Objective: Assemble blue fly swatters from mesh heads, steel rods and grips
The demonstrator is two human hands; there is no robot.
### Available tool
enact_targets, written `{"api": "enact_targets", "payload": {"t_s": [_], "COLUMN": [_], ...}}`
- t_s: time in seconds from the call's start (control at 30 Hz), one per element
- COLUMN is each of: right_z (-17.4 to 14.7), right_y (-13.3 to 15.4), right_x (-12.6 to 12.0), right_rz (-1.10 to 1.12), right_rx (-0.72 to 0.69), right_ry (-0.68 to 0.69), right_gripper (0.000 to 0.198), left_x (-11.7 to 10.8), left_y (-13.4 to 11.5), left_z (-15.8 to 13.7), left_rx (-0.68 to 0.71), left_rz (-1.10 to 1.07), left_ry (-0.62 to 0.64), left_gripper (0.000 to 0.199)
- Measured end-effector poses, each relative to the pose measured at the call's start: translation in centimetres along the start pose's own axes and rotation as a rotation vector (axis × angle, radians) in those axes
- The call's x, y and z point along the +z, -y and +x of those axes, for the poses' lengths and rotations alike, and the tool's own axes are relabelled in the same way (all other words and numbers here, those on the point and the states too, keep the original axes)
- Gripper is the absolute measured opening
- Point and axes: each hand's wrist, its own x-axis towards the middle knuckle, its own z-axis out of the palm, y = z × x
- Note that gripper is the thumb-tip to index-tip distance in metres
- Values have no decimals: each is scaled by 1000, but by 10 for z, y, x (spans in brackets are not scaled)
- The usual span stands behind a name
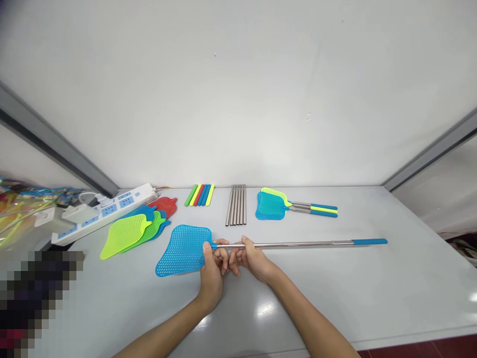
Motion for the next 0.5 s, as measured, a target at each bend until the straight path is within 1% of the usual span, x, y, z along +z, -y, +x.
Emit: {"api": "enact_targets", "payload": {"t_s": [0.07,0.2,0.3,0.37,0.5], "right_z": [1,2,2,3,5], "right_y": [-1,-3,-4,-4,-3], "right_x": [0,1,2,2,1], "right_rz": [-15,-16,-21,-26,-5], "right_rx": [4,1,-11,-23,-25], "right_ry": [-13,-47,-57,-61,-82], "right_gripper": [53,53,52,52,52], "left_x": [0,-1,-2,-3,-1], "left_y": [1,3,6,7,4], "left_z": [0,0,0,1,5], "left_rx": [0,72,69,55,27], "left_rz": [32,133,125,110,98], "left_ry": [-4,-27,-23,-2,90], "left_gripper": [58,59,59,59,63]}}
